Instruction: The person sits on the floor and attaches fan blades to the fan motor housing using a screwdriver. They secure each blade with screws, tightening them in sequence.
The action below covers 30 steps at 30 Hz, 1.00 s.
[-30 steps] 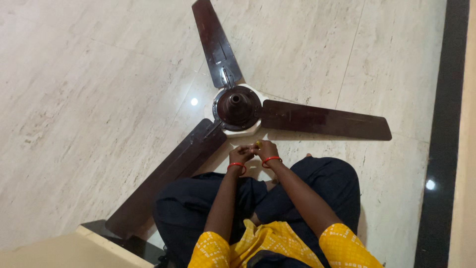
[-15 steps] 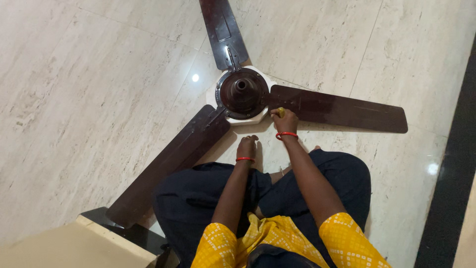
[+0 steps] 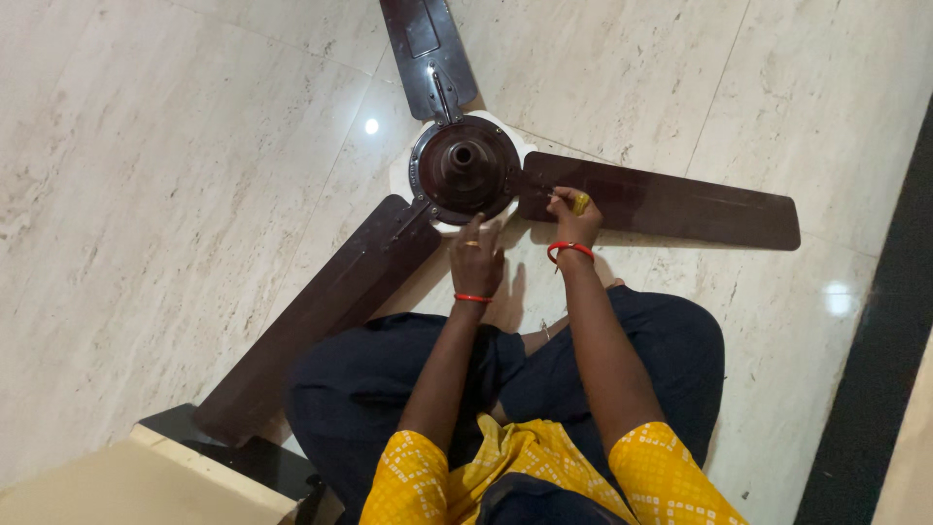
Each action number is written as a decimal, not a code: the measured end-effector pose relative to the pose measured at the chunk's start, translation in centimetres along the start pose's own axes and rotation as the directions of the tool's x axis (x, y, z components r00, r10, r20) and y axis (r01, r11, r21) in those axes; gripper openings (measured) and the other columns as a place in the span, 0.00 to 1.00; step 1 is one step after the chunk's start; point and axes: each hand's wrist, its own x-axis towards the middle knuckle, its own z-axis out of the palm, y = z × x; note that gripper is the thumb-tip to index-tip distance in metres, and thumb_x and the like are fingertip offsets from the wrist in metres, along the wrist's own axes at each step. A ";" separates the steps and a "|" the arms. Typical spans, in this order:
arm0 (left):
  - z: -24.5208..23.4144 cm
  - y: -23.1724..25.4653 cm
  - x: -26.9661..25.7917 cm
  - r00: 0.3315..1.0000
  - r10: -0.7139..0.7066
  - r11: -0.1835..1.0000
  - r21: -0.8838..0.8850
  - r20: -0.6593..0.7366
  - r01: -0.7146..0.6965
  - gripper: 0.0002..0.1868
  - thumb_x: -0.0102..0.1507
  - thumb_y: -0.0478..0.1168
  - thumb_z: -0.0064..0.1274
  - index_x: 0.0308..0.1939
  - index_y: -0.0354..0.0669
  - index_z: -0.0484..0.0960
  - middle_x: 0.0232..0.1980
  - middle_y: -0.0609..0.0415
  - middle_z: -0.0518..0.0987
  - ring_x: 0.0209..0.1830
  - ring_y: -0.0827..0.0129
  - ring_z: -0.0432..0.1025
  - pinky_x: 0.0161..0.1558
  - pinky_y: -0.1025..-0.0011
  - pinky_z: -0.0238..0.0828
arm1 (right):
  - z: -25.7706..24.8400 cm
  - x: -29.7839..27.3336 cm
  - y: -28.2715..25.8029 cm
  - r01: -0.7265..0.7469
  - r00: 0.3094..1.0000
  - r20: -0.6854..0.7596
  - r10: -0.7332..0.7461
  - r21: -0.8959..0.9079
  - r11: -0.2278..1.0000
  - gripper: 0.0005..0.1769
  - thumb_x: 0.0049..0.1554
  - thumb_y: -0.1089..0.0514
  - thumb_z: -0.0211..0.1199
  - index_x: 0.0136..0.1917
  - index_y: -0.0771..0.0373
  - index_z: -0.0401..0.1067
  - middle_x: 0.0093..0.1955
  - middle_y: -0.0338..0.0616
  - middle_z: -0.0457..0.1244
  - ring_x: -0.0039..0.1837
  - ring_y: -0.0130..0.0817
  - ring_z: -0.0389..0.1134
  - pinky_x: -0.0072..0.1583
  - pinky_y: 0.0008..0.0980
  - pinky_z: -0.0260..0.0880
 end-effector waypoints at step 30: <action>-2.6 -11.1 10.5 0.642 -0.475 0.876 0.394 0.601 0.278 0.86 0.38 0.72 0.74 0.81 0.65 0.20 0.85 0.40 0.30 0.85 0.49 0.26 0.73 0.30 0.18 | 7.3 11.7 -0.4 0.608 0.792 0.598 0.122 -0.758 -0.233 0.13 0.63 0.52 0.56 0.58 0.52 0.77 0.63 0.51 0.64 0.55 0.49 0.73 0.52 0.47 0.74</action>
